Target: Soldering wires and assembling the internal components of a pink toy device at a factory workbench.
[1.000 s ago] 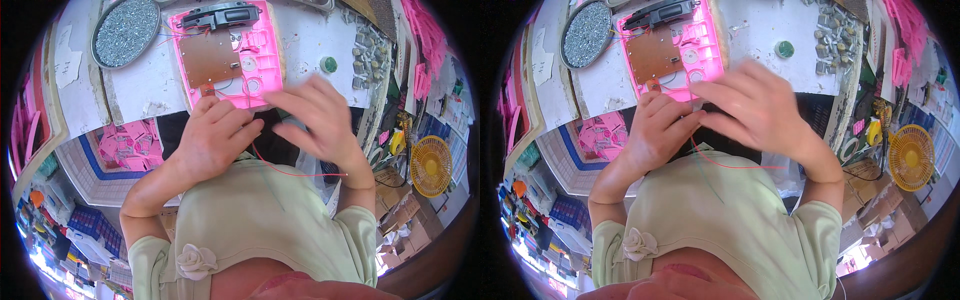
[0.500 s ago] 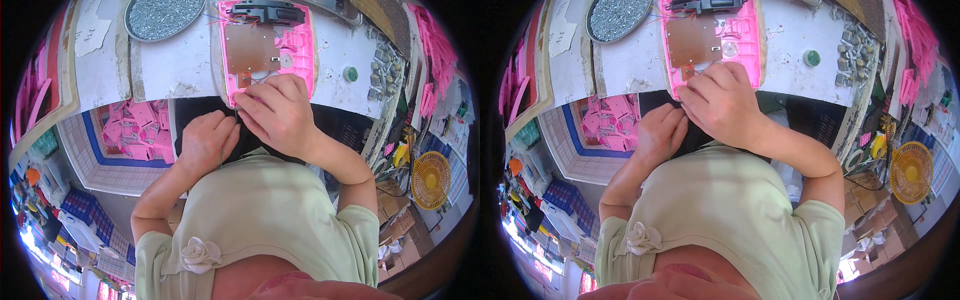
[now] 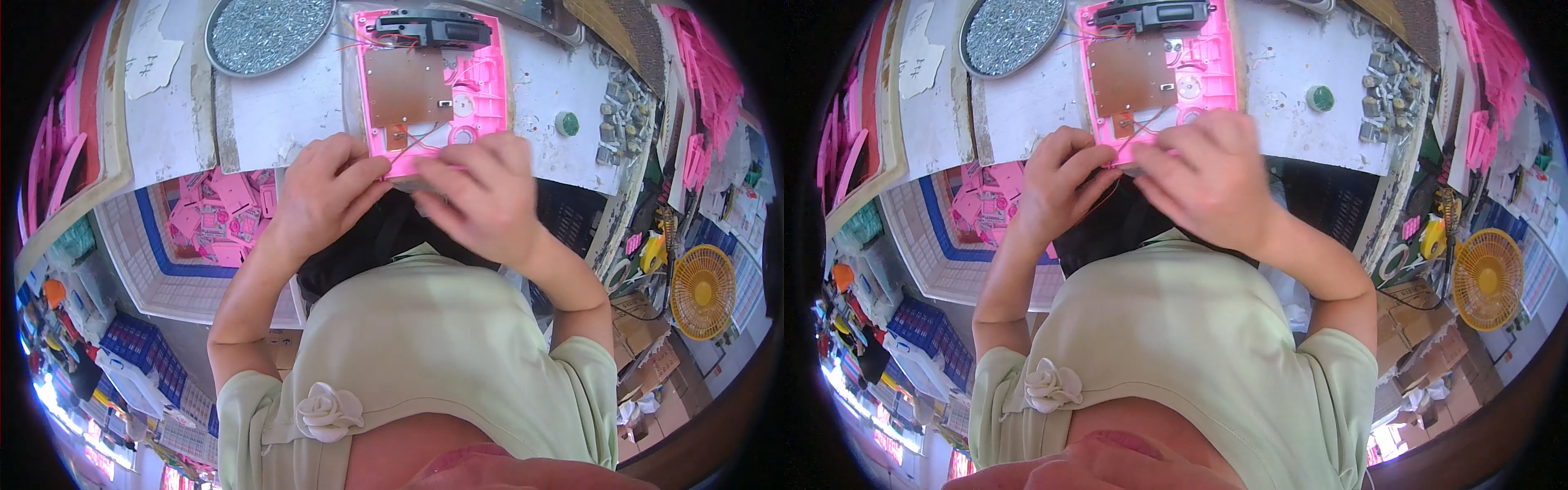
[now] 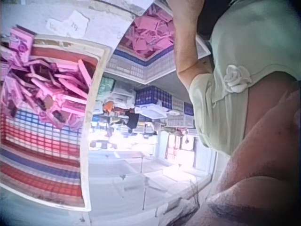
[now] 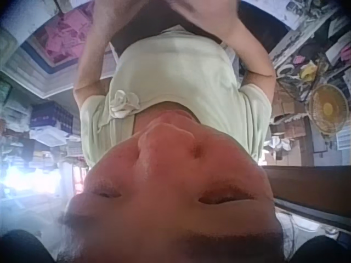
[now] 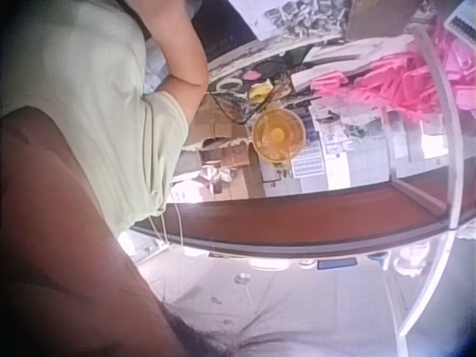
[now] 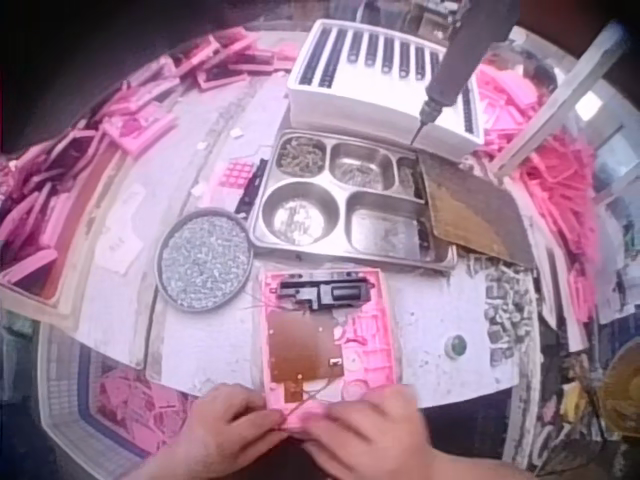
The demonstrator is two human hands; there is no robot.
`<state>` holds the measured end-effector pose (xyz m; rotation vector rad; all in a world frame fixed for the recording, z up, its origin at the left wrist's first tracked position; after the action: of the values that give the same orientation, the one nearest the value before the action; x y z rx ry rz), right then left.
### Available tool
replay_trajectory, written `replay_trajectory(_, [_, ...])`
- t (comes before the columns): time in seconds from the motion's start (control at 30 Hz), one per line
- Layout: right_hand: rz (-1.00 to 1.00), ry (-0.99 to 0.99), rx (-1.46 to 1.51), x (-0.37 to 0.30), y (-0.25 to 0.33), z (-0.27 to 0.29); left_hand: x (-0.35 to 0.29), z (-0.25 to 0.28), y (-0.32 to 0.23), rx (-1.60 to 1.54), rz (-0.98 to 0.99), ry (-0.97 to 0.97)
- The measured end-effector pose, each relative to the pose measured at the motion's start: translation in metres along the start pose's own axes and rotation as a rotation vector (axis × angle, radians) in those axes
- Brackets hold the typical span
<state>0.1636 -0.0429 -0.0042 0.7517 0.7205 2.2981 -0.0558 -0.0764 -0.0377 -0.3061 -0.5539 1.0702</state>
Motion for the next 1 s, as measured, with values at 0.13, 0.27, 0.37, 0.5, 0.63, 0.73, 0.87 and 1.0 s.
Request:
replay_trajectory(0.13, [-0.051, -0.056, -0.036, -0.016, -0.021, 0.027, -0.002, -0.005, 0.004, -0.059, 0.077, 0.029])
replay_trajectory(0.27, [-0.084, -0.031, -0.029, -0.018, -0.019, 0.024, 0.009, 0.001, -0.002, -0.027, 0.029, 0.041])
replay_trajectory(0.37, [-0.080, -0.009, 0.007, -0.023, -0.026, 0.028, 0.012, 0.005, 0.001, -0.019, 0.011, 0.084])
replay_trajectory(0.5, [-0.068, -0.042, 0.071, -0.027, -0.032, 0.041, 0.013, 0.007, 0.000, 0.016, 0.015, 0.125])
replay_trajectory(0.63, [-0.057, -0.092, 0.048, -0.036, -0.038, 0.051, 0.019, 0.014, -0.001, 0.113, -0.066, 0.175])
replay_trajectory(0.73, [-0.046, -0.104, 0.059, -0.037, -0.038, 0.052, 0.031, 0.017, 0.000, 0.138, -0.134, 0.197])
replay_trajectory(0.87, [-0.027, -0.104, 0.070, -0.037, -0.041, 0.049, 0.045, 0.024, -0.006, 0.216, -0.156, 0.295])
replay_trajectory(1.0, [-0.023, -0.088, 0.066, -0.038, -0.043, 0.045, 0.050, 0.026, -0.005, 0.274, -0.172, 0.352])
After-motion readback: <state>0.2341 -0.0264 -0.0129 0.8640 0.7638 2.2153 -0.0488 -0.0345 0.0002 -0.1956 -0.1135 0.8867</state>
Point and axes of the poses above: each hand's wrist, its own x-axis towards the middle knuckle, its own z-axis out of the back of the hand, y = z × x, the point moved 2 cm from there along x, towards the middle knuckle, and after that the axes turned 14 degrees about x, right-handed, at the moved point
